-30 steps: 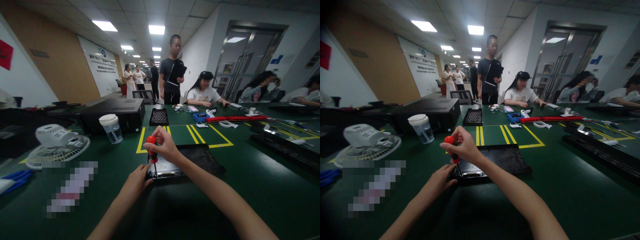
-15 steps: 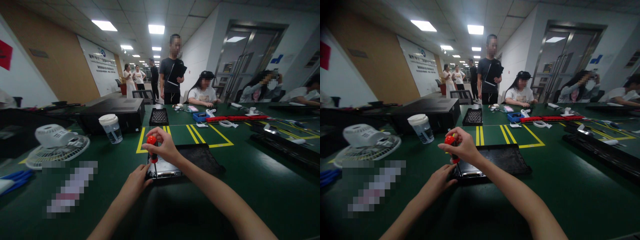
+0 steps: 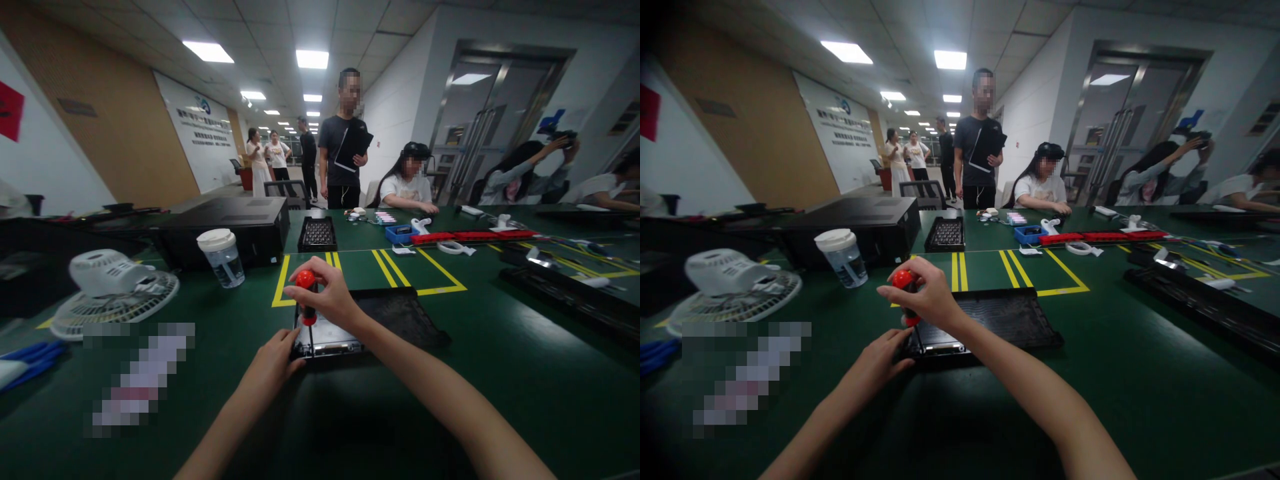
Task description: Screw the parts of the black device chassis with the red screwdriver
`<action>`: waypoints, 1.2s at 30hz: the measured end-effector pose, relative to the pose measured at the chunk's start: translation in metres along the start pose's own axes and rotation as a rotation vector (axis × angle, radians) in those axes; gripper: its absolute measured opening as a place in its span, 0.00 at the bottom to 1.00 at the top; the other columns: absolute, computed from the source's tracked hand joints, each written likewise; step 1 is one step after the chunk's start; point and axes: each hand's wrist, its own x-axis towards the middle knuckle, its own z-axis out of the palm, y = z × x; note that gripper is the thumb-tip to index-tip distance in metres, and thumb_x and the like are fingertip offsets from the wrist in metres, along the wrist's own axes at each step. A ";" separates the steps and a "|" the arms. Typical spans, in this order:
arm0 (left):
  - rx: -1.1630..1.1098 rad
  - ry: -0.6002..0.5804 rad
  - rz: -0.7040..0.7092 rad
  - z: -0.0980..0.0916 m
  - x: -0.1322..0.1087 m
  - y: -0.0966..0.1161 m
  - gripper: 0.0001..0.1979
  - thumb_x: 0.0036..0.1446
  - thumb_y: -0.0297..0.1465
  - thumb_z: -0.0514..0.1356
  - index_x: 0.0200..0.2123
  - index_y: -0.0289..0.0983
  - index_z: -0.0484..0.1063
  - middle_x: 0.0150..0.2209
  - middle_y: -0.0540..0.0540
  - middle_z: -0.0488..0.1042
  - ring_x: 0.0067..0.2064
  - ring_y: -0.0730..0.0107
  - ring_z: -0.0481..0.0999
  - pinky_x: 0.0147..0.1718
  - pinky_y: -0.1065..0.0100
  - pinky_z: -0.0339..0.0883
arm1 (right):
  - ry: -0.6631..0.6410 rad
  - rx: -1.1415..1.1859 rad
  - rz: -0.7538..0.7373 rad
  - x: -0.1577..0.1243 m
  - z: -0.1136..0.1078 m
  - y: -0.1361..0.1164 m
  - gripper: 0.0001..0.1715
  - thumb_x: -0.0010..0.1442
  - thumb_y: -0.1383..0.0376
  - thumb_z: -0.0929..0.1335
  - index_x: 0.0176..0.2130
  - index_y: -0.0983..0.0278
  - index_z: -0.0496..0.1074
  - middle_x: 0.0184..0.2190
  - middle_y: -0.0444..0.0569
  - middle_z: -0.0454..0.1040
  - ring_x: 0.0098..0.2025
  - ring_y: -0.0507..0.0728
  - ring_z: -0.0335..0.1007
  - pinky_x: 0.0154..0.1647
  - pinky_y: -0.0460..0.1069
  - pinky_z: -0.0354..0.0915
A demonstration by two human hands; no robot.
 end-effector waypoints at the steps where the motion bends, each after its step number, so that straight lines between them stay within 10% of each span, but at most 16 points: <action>1: 0.002 0.002 0.002 0.000 0.000 0.000 0.28 0.51 0.32 0.56 0.56 0.36 0.59 0.52 0.39 0.65 0.51 0.59 0.67 0.49 0.63 0.60 | -0.002 -0.002 0.004 0.000 0.000 0.000 0.11 0.51 0.59 0.70 0.32 0.64 0.70 0.31 0.45 0.67 0.32 0.51 0.62 0.33 0.46 0.61; 28: -0.007 0.007 -0.013 0.001 0.001 -0.001 0.28 0.50 0.32 0.57 0.56 0.36 0.60 0.51 0.40 0.66 0.49 0.60 0.69 0.47 0.65 0.61 | -0.284 0.619 0.126 0.005 0.009 0.001 0.16 0.52 0.64 0.70 0.33 0.64 0.57 0.38 0.50 0.73 0.36 0.54 0.74 0.39 0.53 0.69; 36: 0.024 0.023 0.000 0.002 0.001 -0.001 0.28 0.50 0.31 0.57 0.56 0.35 0.60 0.52 0.39 0.65 0.50 0.59 0.68 0.49 0.64 0.60 | -0.310 0.599 0.163 0.008 0.007 0.006 0.14 0.50 0.62 0.71 0.33 0.66 0.64 0.27 0.44 0.73 0.23 0.48 0.70 0.23 0.44 0.67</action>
